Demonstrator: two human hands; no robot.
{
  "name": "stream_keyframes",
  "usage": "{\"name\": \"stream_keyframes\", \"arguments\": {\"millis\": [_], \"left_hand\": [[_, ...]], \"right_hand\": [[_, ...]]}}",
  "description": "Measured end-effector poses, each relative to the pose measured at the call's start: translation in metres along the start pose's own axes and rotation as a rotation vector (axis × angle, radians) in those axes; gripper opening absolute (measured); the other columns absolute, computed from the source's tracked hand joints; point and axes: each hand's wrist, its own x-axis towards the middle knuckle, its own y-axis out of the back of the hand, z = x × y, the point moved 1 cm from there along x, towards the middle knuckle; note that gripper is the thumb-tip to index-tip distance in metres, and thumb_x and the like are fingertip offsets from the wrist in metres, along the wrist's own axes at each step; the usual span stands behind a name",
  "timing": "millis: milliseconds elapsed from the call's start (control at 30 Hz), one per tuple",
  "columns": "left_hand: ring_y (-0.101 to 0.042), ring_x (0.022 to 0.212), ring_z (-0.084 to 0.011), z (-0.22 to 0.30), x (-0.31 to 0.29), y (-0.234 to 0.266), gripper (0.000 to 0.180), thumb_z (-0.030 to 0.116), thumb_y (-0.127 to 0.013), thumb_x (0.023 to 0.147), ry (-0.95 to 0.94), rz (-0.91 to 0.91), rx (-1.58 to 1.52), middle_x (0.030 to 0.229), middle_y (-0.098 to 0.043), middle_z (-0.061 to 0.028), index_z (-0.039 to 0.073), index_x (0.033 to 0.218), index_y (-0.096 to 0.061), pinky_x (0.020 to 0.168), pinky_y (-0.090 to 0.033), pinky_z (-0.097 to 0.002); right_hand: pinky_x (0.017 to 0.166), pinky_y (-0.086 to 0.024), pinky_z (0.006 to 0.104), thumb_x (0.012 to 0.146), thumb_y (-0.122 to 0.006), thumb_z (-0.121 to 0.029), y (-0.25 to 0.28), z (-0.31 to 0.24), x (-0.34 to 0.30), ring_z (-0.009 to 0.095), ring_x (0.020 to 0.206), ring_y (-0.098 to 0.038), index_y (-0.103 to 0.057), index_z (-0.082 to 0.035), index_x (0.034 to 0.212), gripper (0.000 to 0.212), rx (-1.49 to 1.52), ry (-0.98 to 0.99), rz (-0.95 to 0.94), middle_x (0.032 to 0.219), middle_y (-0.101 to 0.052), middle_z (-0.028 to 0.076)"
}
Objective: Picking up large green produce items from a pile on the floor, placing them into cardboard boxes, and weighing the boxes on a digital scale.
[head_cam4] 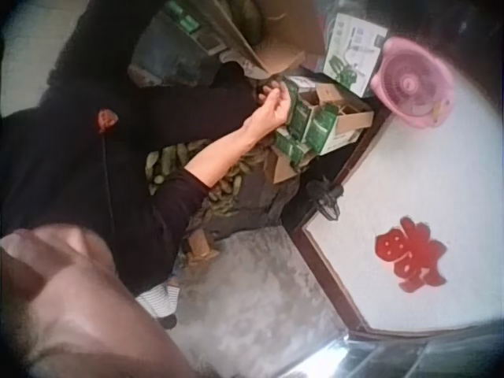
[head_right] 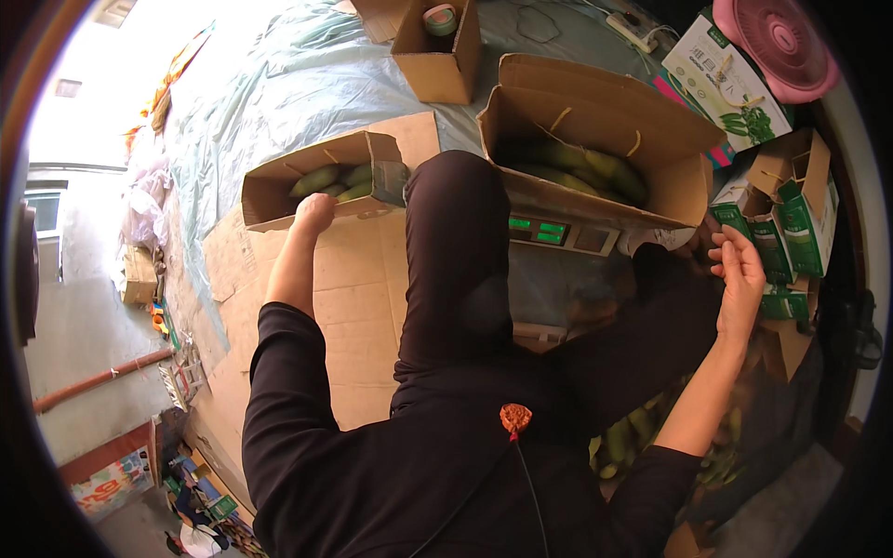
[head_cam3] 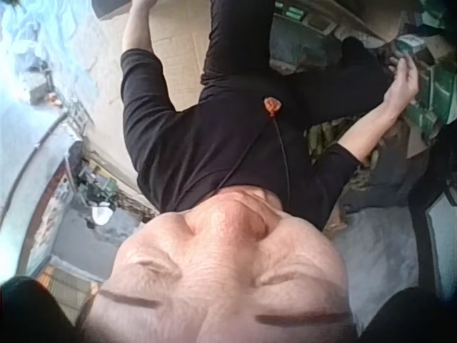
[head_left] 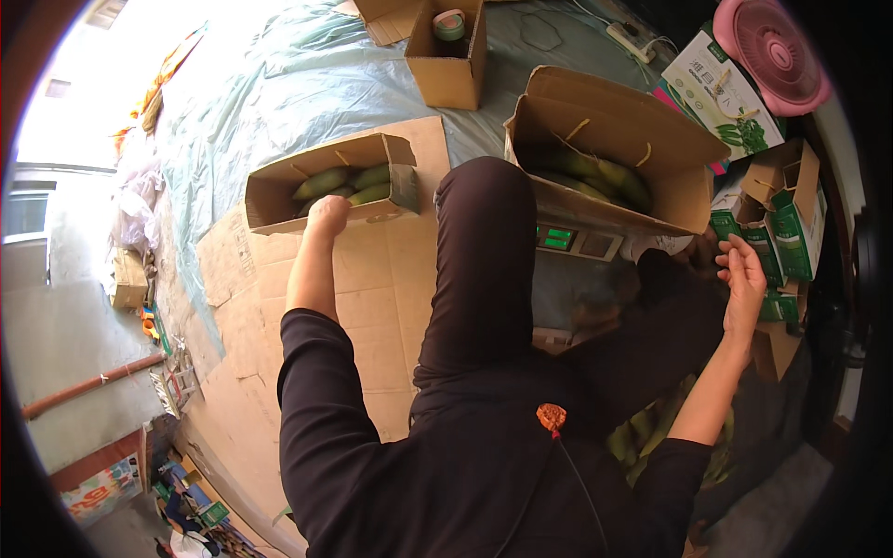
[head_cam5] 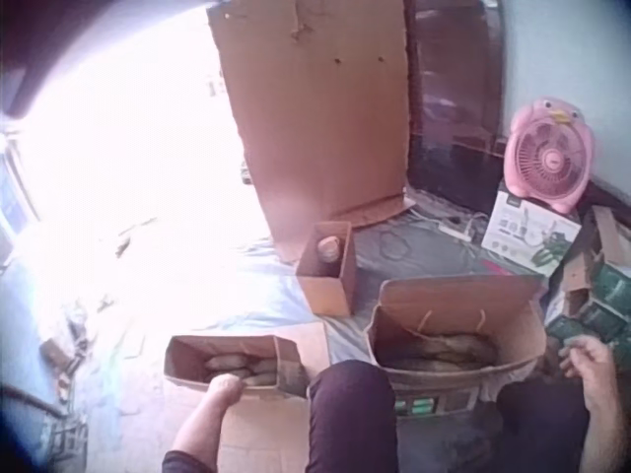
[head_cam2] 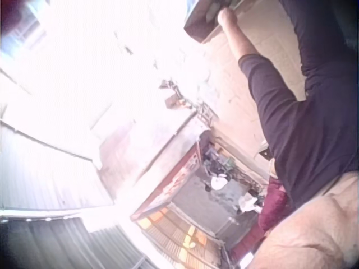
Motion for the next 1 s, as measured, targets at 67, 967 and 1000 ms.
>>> {"name": "stream_keyframes", "arguments": {"millis": [67,967,1000], "left_hand": [[-0.064,0.087,-0.0316,0.004,-0.005,-0.005,0.015,0.007,-0.056,0.077,0.006,0.01,-0.009,0.086,-0.067,-0.0131,0.011,0.082,-0.07,0.074,-0.052,-0.0394],[-0.064,0.081,-0.0256,0.059,-0.516,-0.238,0.021,0.022,-0.05,0.088,-0.03,-0.531,-0.127,0.094,-0.067,-0.008,0.015,0.101,-0.066,0.074,-0.051,-0.0393],[-0.064,0.081,-0.0256,0.038,-0.518,-0.237,0.021,0.022,-0.05,0.088,-0.025,-0.525,-0.125,0.094,-0.067,-0.008,0.015,0.101,-0.066,0.074,-0.051,-0.0393]], "right_hand": [[0.067,-0.042,0.0186,0.094,-0.053,-0.015,-0.005,-0.002,-0.006,0.006,0.081,-0.055,-0.061,-0.004,0.114,0.024,0.008,-0.007,-0.012,0.098,-0.064,0.002],[0.075,-0.047,0.0267,0.084,-0.062,-0.013,-0.007,0.044,0.075,0.014,0.084,-0.06,-0.062,-0.001,0.107,0.026,-0.073,0.047,0.075,0.091,-0.065,0.006],[0.076,-0.047,0.0291,0.082,-0.064,-0.015,-0.007,0.053,0.086,0.017,0.086,-0.061,-0.062,-0.001,0.107,0.029,-0.135,0.091,0.096,0.093,-0.065,0.008]]}}
